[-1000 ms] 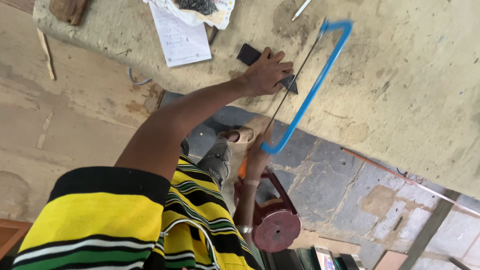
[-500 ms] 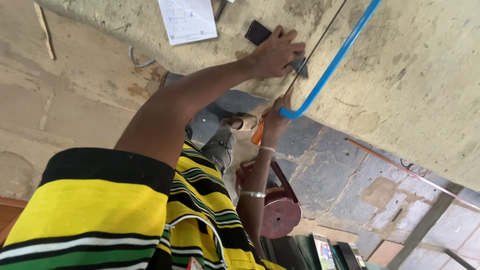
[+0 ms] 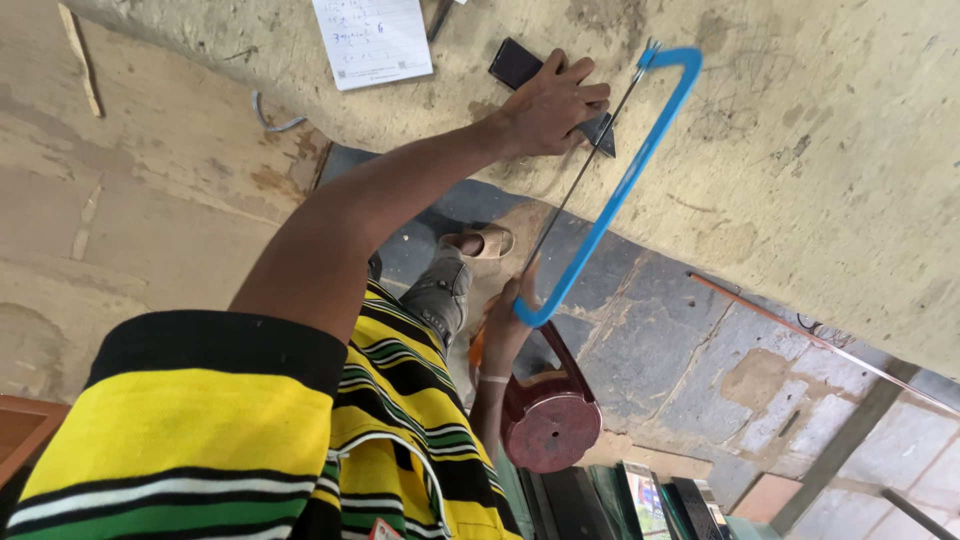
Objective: The person uses a blue hacksaw to cut a small black metal bar held on a workbench. They repeatedly saw back and forth, pause to reposition the bar, and continue cutting until the piece is separated.
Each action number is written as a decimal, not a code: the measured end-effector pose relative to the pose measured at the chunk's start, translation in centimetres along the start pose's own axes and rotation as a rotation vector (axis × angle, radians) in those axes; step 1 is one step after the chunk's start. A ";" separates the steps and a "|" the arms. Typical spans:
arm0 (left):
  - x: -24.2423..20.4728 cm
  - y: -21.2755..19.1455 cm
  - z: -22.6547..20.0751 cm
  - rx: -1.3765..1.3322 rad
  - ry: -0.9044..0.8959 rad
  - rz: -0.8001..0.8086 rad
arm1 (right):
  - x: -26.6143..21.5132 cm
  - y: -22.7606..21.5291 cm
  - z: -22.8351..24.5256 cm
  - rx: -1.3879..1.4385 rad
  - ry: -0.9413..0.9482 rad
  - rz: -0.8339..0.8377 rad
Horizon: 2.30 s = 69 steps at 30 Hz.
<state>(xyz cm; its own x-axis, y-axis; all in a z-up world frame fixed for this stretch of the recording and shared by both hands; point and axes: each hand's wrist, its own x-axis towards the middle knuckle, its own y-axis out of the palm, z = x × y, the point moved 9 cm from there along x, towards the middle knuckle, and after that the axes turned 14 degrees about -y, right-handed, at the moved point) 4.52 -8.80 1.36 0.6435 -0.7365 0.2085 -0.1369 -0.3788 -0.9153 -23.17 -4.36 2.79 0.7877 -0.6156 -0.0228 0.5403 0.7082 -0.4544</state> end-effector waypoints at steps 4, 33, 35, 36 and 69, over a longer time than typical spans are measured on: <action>-0.9 -0.2 0.0 0.076 0.024 -0.095 | 7.4 1.0 0.8 -0.053 -0.068 -0.012; 2.3 -5.1 1.6 -0.293 -0.108 0.099 | 12.9 -3.8 4.5 0.321 0.051 -0.148; 4.0 -6.4 2.2 -0.612 -0.239 0.220 | 12.2 -6.3 4.0 0.285 0.044 -0.160; 4.7 -6.2 2.4 -1.047 -0.329 0.395 | 11.5 -7.5 3.3 0.270 0.081 -0.162; 6.6 -5.7 4.3 -1.980 -0.819 0.652 | 27.2 -5.3 -4.1 0.652 0.340 -0.236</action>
<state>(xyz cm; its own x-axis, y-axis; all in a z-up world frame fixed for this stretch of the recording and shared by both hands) 12.78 -9.14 6.45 0.2148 -0.8336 -0.5088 -0.4066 -0.5500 0.7295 -5.86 -26.31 0.92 0.5526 -0.7734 -0.3107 0.8309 0.5404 0.1326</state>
